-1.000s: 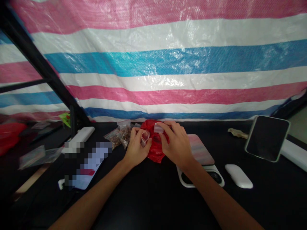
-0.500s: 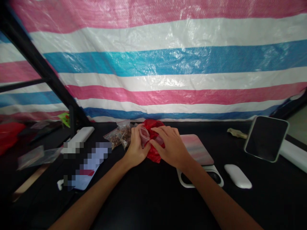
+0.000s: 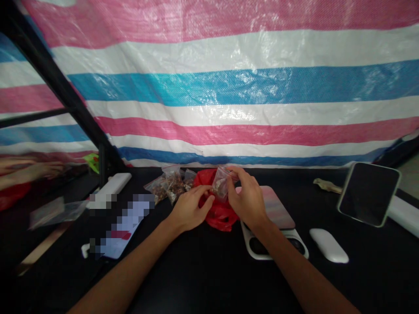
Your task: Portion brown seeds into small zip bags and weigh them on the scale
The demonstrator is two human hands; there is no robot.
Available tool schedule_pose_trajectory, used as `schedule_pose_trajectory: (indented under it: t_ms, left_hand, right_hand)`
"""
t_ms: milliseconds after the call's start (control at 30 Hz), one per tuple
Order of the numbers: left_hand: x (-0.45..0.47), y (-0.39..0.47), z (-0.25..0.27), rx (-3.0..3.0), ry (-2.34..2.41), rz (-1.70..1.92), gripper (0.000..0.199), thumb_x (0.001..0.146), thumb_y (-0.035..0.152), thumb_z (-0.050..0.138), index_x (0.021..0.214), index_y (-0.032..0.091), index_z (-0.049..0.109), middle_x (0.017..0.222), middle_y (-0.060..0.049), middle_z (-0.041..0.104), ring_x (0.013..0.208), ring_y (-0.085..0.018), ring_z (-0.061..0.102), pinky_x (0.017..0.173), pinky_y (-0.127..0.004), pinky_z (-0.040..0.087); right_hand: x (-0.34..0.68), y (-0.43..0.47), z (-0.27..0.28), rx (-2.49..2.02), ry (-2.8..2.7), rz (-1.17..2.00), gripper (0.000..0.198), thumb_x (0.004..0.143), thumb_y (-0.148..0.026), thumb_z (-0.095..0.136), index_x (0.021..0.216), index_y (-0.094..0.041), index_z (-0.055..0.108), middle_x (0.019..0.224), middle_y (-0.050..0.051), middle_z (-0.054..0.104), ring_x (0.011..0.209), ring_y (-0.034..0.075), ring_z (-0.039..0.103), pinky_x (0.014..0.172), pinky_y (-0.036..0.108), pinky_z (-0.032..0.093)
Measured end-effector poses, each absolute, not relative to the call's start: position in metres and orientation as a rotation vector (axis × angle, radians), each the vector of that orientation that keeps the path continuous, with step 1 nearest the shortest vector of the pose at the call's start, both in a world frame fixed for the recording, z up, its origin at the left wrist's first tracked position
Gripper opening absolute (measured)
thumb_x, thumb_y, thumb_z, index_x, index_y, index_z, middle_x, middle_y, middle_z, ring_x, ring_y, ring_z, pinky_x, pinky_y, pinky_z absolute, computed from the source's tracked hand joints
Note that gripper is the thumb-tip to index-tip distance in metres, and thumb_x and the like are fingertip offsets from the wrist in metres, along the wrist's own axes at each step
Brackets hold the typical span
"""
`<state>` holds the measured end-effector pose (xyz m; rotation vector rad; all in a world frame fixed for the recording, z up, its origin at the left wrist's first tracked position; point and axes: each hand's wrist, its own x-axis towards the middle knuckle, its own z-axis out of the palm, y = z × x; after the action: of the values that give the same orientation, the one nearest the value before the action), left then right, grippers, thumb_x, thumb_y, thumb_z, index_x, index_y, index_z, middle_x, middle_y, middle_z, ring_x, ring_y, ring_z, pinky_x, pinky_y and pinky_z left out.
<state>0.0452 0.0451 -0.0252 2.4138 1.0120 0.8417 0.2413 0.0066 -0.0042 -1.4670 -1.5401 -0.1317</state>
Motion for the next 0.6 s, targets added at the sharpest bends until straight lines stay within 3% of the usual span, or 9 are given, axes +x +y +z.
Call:
schedule_pose_trajectory:
  t_ms: [100,200,300,367,500,600]
  left_hand:
    - [0.043,0.041,-0.02,2.316,0.961,1.0,0.03,0.106,0.03,0.039,0.101,0.024,0.067,0.084,-0.002,0.072,0.077,-0.018,0.07,0.075,-0.03,0.055]
    - [0.04,0.041,-0.015,2.35,1.02,1.324,0.023,0.101,0.024,0.046,0.11,0.021,0.066,0.11,-0.009,0.072,0.104,-0.022,0.069,0.095,-0.036,0.054]
    - [0.04,0.046,-0.014,2.476,1.159,1.346,0.035,0.096,0.024,0.054,0.131,0.022,0.061,0.137,-0.013,0.064,0.129,-0.03,0.059,0.113,-0.048,0.045]
    - [0.04,0.049,-0.016,2.496,1.188,1.158,0.033,0.099,0.027,0.052,0.131,0.024,0.061,0.13,-0.01,0.069,0.118,-0.028,0.066,0.104,-0.045,0.052]
    - [0.037,0.051,-0.02,2.423,1.128,1.06,0.026,0.103,0.026,0.043,0.098,0.024,0.068,0.092,-0.003,0.074,0.082,-0.019,0.071,0.079,-0.032,0.056]
    - [0.033,0.052,-0.017,2.376,1.13,1.344,0.023,0.101,0.022,0.045,0.092,0.022,0.066,0.093,-0.005,0.072,0.09,-0.019,0.069,0.085,-0.032,0.055]
  right_hand:
    - [0.241,0.006,-0.001,-1.432,-1.421,-0.123,0.027,0.097,-0.033,0.06,0.122,-0.023,0.064,0.098,0.006,0.076,0.087,0.025,0.072,0.082,0.04,0.056]
    - [0.241,0.005,-0.001,-1.442,-1.309,-0.091,0.025,0.096,-0.038,0.063,0.116,-0.022,0.063,0.1,0.008,0.076,0.078,0.023,0.072,0.071,0.036,0.057]
    - [0.243,0.005,-0.002,-1.49,-1.204,-0.023,0.025,0.096,-0.044,0.064,0.108,-0.022,0.061,0.099,0.008,0.075,0.068,0.022,0.072,0.059,0.033,0.054]
    - [0.244,0.006,-0.002,-1.492,-1.177,-0.005,0.025,0.096,-0.045,0.065,0.105,-0.023,0.059,0.099,0.009,0.074,0.07,0.023,0.073,0.057,0.032,0.054]
    - [0.246,0.007,-0.003,-1.483,-1.184,-0.032,0.026,0.095,-0.046,0.065,0.104,-0.023,0.059,0.101,0.01,0.074,0.079,0.025,0.075,0.061,0.034,0.057]
    - [0.244,0.008,-0.005,-1.473,-1.252,-0.06,0.026,0.095,-0.045,0.065,0.108,-0.022,0.061,0.106,0.011,0.074,0.087,0.026,0.074,0.062,0.034,0.058]
